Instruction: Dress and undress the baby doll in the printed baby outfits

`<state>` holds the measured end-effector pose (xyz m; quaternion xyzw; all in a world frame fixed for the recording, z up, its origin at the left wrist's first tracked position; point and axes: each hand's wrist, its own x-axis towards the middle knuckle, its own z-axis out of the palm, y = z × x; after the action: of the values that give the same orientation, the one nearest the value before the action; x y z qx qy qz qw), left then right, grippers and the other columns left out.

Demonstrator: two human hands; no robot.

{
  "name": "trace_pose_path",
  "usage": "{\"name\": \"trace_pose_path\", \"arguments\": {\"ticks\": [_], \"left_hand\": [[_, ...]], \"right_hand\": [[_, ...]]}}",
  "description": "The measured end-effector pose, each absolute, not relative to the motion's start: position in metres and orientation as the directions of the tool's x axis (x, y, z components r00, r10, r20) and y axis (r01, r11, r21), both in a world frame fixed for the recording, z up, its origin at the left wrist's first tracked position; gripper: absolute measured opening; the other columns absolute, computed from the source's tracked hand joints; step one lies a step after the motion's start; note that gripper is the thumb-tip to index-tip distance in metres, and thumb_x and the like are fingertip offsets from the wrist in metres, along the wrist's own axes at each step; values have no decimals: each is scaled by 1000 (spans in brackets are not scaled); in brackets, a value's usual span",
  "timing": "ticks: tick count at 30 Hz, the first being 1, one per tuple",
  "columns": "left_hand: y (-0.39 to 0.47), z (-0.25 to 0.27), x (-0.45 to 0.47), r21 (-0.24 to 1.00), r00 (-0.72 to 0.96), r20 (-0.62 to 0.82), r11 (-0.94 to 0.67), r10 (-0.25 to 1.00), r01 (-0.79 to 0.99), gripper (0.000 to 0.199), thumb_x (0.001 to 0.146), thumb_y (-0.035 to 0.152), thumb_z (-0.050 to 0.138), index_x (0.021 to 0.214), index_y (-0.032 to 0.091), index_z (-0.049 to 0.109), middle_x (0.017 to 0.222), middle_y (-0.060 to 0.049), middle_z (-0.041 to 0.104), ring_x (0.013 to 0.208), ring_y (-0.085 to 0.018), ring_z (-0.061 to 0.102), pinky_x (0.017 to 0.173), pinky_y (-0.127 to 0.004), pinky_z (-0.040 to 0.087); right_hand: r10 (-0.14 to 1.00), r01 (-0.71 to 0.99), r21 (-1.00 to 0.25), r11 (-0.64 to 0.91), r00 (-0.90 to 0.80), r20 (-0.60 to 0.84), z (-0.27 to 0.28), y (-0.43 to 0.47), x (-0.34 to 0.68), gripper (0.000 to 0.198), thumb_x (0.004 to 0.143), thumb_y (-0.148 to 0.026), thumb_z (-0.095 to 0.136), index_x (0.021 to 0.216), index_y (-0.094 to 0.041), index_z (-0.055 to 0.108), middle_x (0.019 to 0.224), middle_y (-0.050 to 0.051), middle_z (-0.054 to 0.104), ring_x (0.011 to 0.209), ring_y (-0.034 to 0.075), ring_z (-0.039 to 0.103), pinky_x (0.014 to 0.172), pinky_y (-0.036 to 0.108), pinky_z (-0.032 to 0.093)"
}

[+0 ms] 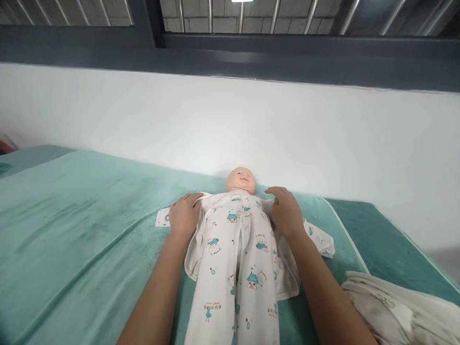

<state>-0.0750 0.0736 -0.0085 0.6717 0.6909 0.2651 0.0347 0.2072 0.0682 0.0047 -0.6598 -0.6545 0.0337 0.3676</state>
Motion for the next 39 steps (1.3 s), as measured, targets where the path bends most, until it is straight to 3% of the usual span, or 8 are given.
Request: {"name": "trace_pose_path", "arguments": {"ticks": [3, 6, 9, 18, 22, 25, 32, 39], "left_hand": [[74, -8, -74, 423, -97, 291, -37, 952, 905, 37, 89, 20, 43, 115, 31, 68, 111, -2, 72, 107, -26, 62, 91, -41, 40], [74, -7, -73, 439, -102, 279, -33, 955, 898, 37, 89, 21, 43, 116, 30, 67, 112, -2, 72, 108, -26, 62, 93, -40, 40], [74, -6, -75, 461, -116, 266, -20, 957, 887, 37, 89, 22, 44, 116, 29, 66, 113, -2, 72, 109, -26, 62, 93, -40, 41], [77, -7, -79, 485, -158, 228, 28, 961, 874, 30, 90, 33, 49, 115, 30, 66, 115, -4, 72, 109, -26, 63, 90, -37, 44], [76, -8, -79, 460, -147, 226, 28, 963, 888, 33, 93, 37, 46, 119, 29, 65, 115, -7, 72, 111, -27, 63, 93, -39, 44], [76, -7, -79, 456, -150, 215, 37, 965, 889, 35, 93, 35, 46, 123, 29, 63, 115, -8, 72, 111, -27, 63, 93, -38, 44], [74, -1, -80, 533, -200, 194, 67, 960, 843, 36, 86, 27, 51, 119, 32, 65, 110, -3, 75, 101, -26, 67, 80, -34, 46], [72, 5, -88, 570, -267, 233, 91, 935, 817, 33, 85, 24, 51, 113, 32, 67, 109, -2, 74, 98, -25, 68, 74, -33, 46]], "right_hand": [[904, 797, -531, 286, -40, 426, 39, 56, 161, 33, 89, -19, 39, 109, -23, 64, 121, 6, 66, 114, 21, 59, 100, 36, 44], [928, 797, -476, 371, -325, 180, 67, 59, 110, 29, 92, -26, 44, 114, -23, 63, 123, 7, 66, 119, 22, 57, 101, 36, 43], [867, 844, -291, 450, -491, -83, 76, 74, 70, 27, 93, -25, 46, 111, -17, 65, 118, 12, 65, 113, 26, 58, 91, 35, 45], [808, 840, -33, 541, -530, -258, 69, 99, 47, 27, 91, -21, 49, 113, -14, 61, 121, 15, 63, 109, 26, 61, 76, 29, 44], [784, 840, -2, 542, -507, -358, 70, 103, 39, 16, 84, -19, 55, 95, -15, 67, 98, 12, 71, 85, 24, 68, 62, 29, 42], [771, 833, 3, 554, -511, -381, 68, 108, 37, 15, 83, -21, 56, 92, -18, 67, 88, 9, 72, 79, 24, 68, 60, 29, 41], [752, 795, -40, 605, -587, -300, 80, 105, 54, 31, 84, -34, 54, 113, -29, 65, 103, 4, 73, 89, 23, 67, 63, 27, 37], [798, 830, -47, 555, -548, -252, 97, 103, 80, 20, 85, -39, 55, 96, -27, 66, 99, 3, 71, 83, 20, 63, 61, 29, 33]]}}
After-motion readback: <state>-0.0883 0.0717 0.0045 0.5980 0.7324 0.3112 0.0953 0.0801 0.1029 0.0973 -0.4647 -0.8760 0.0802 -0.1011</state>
